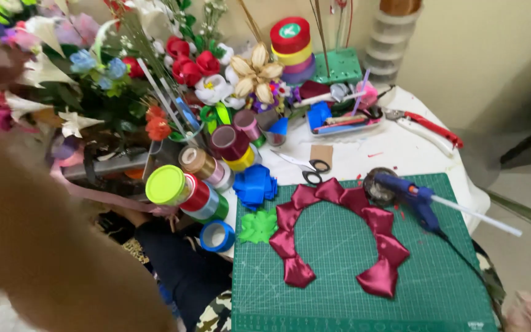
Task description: The person assembles a headband by hand on a green cutting mat. The person applies hot glue from a glue gun to ribbon fabric pieces and presses them together to form a decorative ruffle around the headband.
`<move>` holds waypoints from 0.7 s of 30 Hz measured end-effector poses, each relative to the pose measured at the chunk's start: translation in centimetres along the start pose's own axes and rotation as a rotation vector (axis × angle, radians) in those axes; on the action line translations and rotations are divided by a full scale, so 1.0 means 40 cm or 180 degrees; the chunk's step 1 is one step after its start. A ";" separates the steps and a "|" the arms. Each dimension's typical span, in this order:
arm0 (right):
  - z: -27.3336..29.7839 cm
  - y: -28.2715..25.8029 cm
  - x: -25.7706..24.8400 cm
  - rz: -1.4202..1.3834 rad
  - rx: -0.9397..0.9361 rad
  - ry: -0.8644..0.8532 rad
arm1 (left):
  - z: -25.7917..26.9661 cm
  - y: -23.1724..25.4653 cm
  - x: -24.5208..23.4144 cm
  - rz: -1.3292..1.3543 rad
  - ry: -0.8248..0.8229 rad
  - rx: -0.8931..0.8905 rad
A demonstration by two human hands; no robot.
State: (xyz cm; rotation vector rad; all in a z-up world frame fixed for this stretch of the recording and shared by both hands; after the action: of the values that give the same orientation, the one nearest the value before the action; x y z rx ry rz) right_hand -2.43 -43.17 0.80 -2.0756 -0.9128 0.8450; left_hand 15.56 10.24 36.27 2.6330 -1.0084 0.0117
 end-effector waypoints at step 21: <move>0.063 -0.086 0.313 0.0957 0.0552 -0.1758 | 0.870 0.171 -0.279 0.0146 -0.1389 -0.6041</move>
State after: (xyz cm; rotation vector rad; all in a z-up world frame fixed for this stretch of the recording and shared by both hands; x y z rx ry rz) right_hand 1.18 -30.62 -1.26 -1.8797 -0.7692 1.6516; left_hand -0.97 2.31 3.94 0.8308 -0.5413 -0.9768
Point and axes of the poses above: each hand's wrist, its own z-axis away from the middle knuckle, its own x-axis out of the palm, y = z × x, the point moved 2 cm from there along -z, towards the middle knuckle, and after that the axes turned 11 degrees about y, right-handed, at the moved point
